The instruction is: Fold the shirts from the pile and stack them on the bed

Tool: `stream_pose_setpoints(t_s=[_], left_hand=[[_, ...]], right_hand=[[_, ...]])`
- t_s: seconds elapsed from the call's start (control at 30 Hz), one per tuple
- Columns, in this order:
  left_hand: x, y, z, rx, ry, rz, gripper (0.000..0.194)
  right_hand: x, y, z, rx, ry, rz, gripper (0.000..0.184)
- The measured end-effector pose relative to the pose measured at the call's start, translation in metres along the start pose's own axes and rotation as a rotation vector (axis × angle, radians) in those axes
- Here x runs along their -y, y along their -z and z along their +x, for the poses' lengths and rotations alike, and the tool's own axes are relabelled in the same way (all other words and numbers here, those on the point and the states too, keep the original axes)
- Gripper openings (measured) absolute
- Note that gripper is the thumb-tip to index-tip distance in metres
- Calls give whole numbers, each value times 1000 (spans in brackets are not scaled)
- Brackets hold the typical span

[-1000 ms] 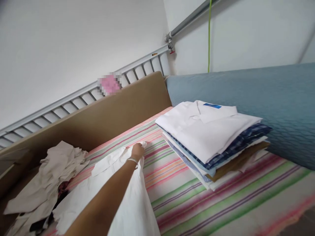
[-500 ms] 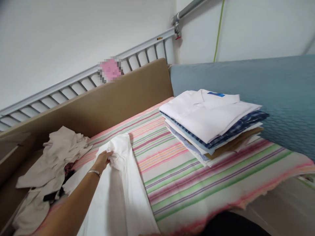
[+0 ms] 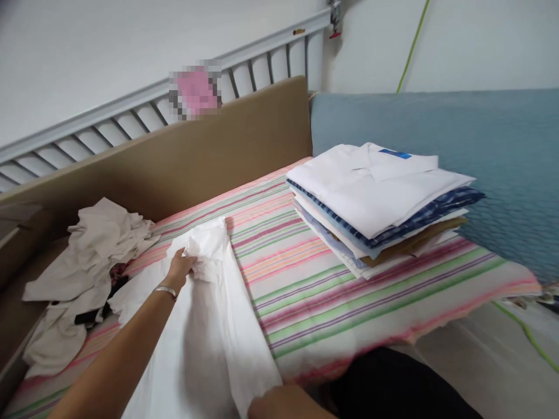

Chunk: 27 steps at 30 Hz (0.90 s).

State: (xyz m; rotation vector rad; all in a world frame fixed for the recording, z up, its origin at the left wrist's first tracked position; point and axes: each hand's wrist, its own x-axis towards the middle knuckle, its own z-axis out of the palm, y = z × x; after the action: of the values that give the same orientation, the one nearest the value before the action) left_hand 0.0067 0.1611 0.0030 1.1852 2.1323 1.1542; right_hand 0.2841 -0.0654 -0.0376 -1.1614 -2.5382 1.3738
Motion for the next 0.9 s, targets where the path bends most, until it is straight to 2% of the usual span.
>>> stream_pose_setpoints(t_s=[0.07, 0.13, 0.23, 0.27, 0.33, 0.43, 0.57, 0.67, 0.73, 0.83, 0.9], left_hand=[[-12, 3, -1, -49, -83, 81, 64], [-28, 0, -4, -72, -309, 208, 62], [-48, -22, -8, 73, -752, 488, 50], [-50, -33, -9, 149, -829, 586, 50], [-47, -57, -10, 274, -816, 729, 54], [-27, -84, -5, 357, -675, 816, 61], [-7, -99, 6, 387, -591, 797, 67], [-14, -96, 6, 436, -563, 775, 66], [-22, -85, -7, 458, -566, 754, 63], [-18, -51, -52, 458, -633, 696, 56], [6, -12, -97, 439, -713, 574, 52]], right_hand=[[1, 0, 10, 40, 5, 40, 20], [2, 3, 20, 12, 23, 111, 27], [3, 6, 33, 5, 19, 182, 41], [3, 7, 36, 28, -15, 182, 40], [2, 9, 36, 102, -101, 173, 36], [2, 17, 24, 157, -158, 197, 36], [7, 32, 8, 145, -123, 225, 42], [12, 37, 5, 189, -157, 200, 39], [13, 35, 7, 225, -172, 151, 37], [8, 22, 6, 249, -122, 20, 32], [3, 7, 2, 225, -146, -110, 30]])
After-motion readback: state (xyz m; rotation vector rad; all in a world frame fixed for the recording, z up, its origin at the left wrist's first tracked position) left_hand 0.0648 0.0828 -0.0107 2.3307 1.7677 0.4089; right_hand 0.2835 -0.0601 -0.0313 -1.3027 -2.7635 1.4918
